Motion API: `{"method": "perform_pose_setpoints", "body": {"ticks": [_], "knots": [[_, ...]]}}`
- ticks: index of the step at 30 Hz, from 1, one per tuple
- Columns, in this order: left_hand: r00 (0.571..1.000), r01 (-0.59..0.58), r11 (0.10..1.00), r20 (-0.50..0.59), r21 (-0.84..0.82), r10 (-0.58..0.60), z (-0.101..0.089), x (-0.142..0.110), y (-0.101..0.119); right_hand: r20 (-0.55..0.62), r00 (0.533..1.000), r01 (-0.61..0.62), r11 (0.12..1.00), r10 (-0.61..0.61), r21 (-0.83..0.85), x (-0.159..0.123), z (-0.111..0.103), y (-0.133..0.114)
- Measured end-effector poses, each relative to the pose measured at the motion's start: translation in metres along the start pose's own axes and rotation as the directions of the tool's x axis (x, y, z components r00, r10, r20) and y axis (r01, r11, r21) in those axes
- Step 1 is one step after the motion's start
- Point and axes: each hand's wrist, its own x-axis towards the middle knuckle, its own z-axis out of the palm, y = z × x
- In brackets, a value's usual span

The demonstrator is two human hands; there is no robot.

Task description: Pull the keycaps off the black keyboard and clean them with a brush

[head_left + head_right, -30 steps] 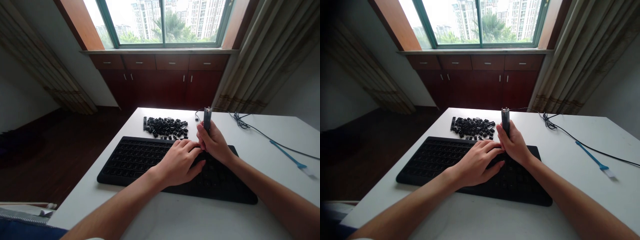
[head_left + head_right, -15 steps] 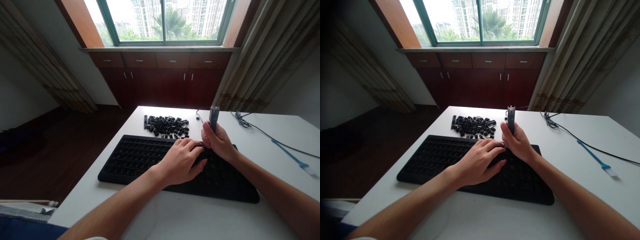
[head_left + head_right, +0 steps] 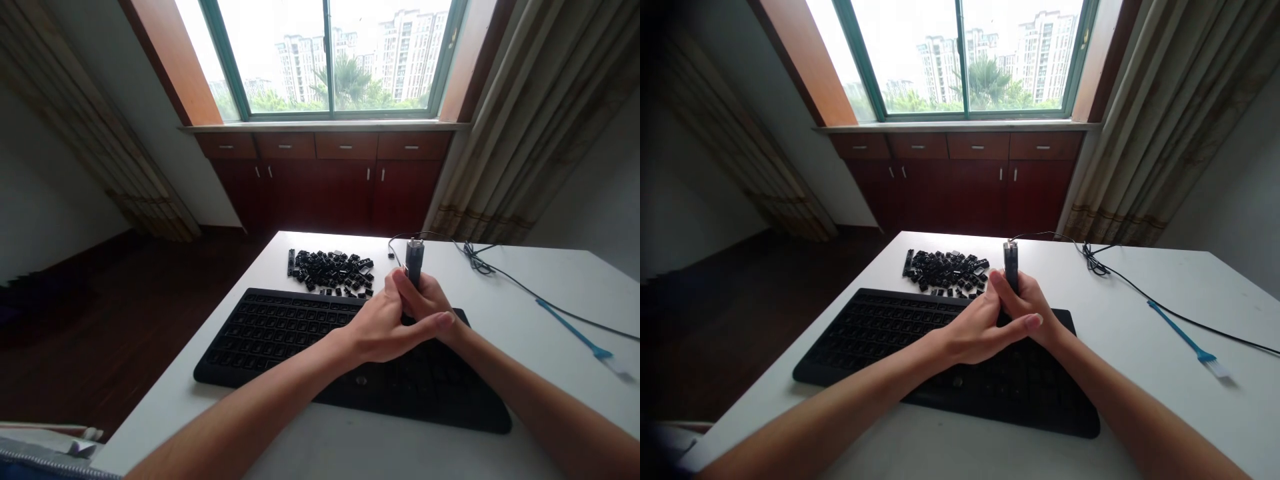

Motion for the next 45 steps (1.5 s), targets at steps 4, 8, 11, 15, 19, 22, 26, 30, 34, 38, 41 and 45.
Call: {"method": "perform_pose_setpoints", "body": {"ticks": [4,8,11,15,19,22,26,30,34,38,41,45], "knots": [[0.998,0.044,0.997,-0.033,-0.066,-0.046,0.008,0.003,-0.004,0.074,0.989,-0.125,0.992,0.125,0.005,0.006,-0.002,0.000],[0.996,0.060,0.992,-0.058,-0.107,-0.067,0.010,0.001,-0.007,0.039,0.994,-0.103,0.994,0.101,0.044,0.006,-0.001,0.002],[0.992,0.115,0.990,-0.045,-0.084,-0.119,0.010,0.002,-0.009,-0.044,0.998,-0.046,0.997,0.049,0.054,0.004,0.001,0.002],[0.987,0.162,0.985,-0.011,-0.059,-0.163,0.009,0.004,-0.009,-0.085,0.996,-0.008,0.999,0.011,0.032,0.002,0.000,-0.002],[0.993,0.112,0.993,0.028,0.028,-0.113,0.007,0.005,-0.006,-0.114,0.993,-0.019,0.990,0.035,0.138,0.000,0.000,-0.007],[0.994,0.104,0.993,0.006,0.058,-0.105,0.007,0.005,-0.005,-0.085,0.993,-0.059,0.979,0.077,0.197,0.001,0.001,-0.009],[0.995,0.096,0.995,0.007,0.036,-0.097,0.009,0.003,-0.008,-0.057,0.993,-0.072,0.916,0.103,0.395,0.005,-0.002,-0.009],[0.997,0.047,0.999,-0.060,-0.011,-0.047,0.011,0.001,-0.012,-0.061,0.986,-0.090,0.804,0.156,0.587,0.010,-0.010,-0.011],[0.990,0.039,0.999,-0.136,-0.018,-0.041,0.012,0.000,-0.014,-0.095,0.984,-0.053,0.762,0.148,0.645,0.013,-0.014,-0.011],[0.985,0.070,0.996,-0.165,0.061,-0.059,0.011,-0.002,-0.015,-0.117,0.987,-0.014,0.774,0.113,0.633,0.013,-0.011,-0.010],[0.988,0.062,0.994,-0.148,0.086,-0.049,0.008,-0.004,-0.014,-0.178,0.978,0.019,0.806,0.108,0.592,0.011,-0.008,-0.008],[0.984,0.046,0.995,-0.178,0.084,-0.030,-0.002,-0.006,-0.015,-0.330,0.944,0.130,0.886,0.027,0.444,0.011,-0.007,-0.003]]}}
